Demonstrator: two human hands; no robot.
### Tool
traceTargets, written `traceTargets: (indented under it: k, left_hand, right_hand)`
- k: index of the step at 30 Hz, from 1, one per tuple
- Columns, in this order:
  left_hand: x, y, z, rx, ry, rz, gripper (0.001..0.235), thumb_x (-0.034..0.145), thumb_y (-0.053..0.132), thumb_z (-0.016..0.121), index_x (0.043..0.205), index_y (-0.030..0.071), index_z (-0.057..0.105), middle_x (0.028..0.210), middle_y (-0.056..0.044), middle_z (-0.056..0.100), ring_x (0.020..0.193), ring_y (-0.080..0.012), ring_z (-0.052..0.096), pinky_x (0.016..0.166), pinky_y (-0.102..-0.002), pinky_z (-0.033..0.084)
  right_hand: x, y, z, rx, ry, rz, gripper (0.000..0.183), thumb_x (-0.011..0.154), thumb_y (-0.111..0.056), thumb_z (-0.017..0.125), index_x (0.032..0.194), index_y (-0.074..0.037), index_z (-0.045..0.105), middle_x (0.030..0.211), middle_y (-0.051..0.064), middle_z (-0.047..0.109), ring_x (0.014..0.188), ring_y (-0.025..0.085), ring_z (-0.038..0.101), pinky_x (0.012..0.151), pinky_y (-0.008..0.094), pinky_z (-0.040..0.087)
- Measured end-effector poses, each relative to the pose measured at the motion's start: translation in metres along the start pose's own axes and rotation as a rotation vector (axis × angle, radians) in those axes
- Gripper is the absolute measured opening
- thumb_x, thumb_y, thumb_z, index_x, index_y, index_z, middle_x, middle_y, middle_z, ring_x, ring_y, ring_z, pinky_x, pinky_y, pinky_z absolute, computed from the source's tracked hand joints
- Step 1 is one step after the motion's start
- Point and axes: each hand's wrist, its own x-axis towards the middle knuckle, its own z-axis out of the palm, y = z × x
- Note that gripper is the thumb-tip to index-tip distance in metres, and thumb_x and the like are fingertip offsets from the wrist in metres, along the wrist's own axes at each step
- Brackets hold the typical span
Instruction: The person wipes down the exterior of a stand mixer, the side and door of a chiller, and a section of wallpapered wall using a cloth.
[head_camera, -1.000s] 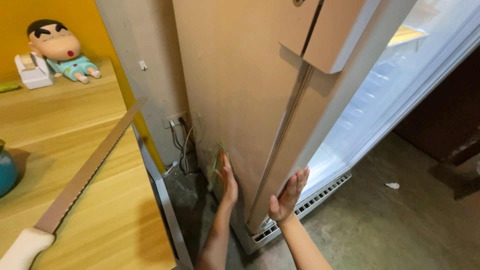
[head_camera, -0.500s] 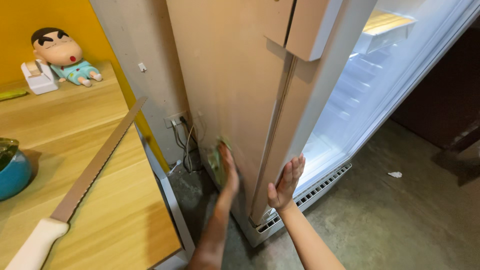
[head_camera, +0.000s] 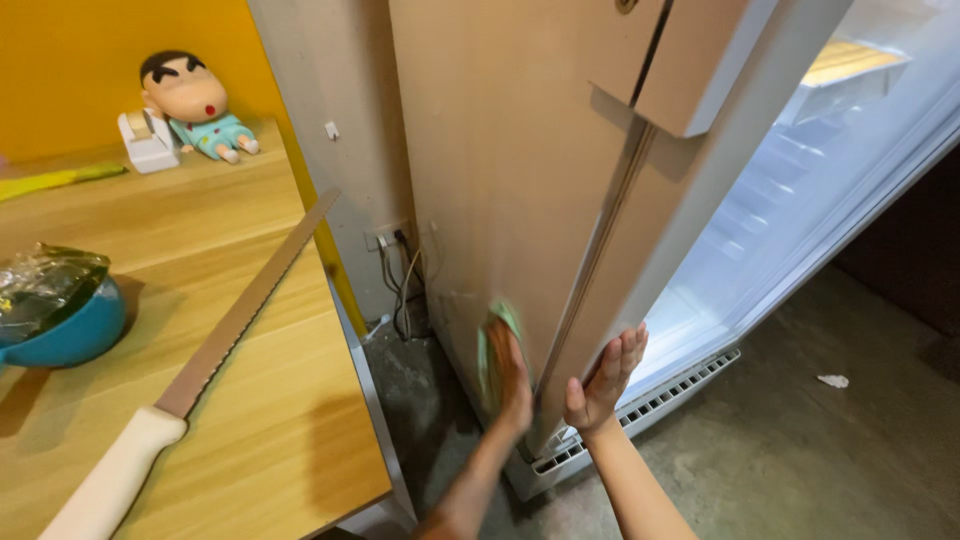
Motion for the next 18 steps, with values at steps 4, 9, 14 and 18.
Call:
traceTargets:
  k: [4, 9, 14, 18]
  left_hand:
    - [0.135, -0.057, -0.04, -0.194, 0.123, -0.254, 0.099, 0.088, 0.081, 0.003, 0.165, 0.019, -0.001, 0.174, -0.007, -0.008, 0.158, -0.0298, -0.008, 0.123, -0.05, -0.003]
    - [0.178, -0.1, -0.052, -0.496, 0.171, -0.372, 0.102, 0.088, 0.085, 0.006, 0.166, 0.02, 0.005, 0.175, -0.007, 0.007, 0.159, -0.029, 0.01, 0.126, -0.051, 0.014]
    - [0.056, -0.094, -0.004, -0.478, 0.189, -0.189, 0.09, 0.1, 0.072, 0.016, 0.166, 0.013, 0.002, 0.175, -0.006, -0.003, 0.161, -0.0238, -0.002, 0.128, -0.043, 0.002]
    - [-0.042, -0.002, 0.029, -0.324, 0.191, -0.13, 0.082, 0.106, 0.064, 0.02, 0.166, 0.01, 0.003, 0.176, -0.007, -0.006, 0.161, -0.024, -0.008, 0.128, -0.042, -0.006]
  right_hand:
    - [-0.004, 0.007, 0.004, -0.008, -0.009, 0.007, 0.078, 0.1, -0.04, 0.046, 0.168, -0.013, 0.02, 0.175, 0.005, 0.017, 0.163, 0.037, 0.012, 0.135, 0.06, 0.007]
    - [-0.005, 0.008, 0.003, 0.008, -0.007, -0.009, 0.078, 0.1, -0.039, 0.046, 0.168, -0.013, 0.019, 0.175, 0.006, 0.016, 0.163, 0.037, 0.013, 0.134, 0.06, 0.007]
    - [-0.009, 0.01, 0.002, 0.01, -0.01, 0.003, 0.075, 0.101, -0.041, 0.043, 0.168, -0.014, 0.02, 0.175, 0.006, 0.018, 0.163, 0.036, 0.014, 0.135, 0.059, 0.006]
    - [-0.006, 0.009, 0.0, 0.043, -0.01, 0.022, 0.073, 0.103, -0.045, 0.035, 0.167, -0.011, 0.024, 0.175, 0.007, 0.02, 0.164, 0.037, 0.014, 0.136, 0.058, 0.006]
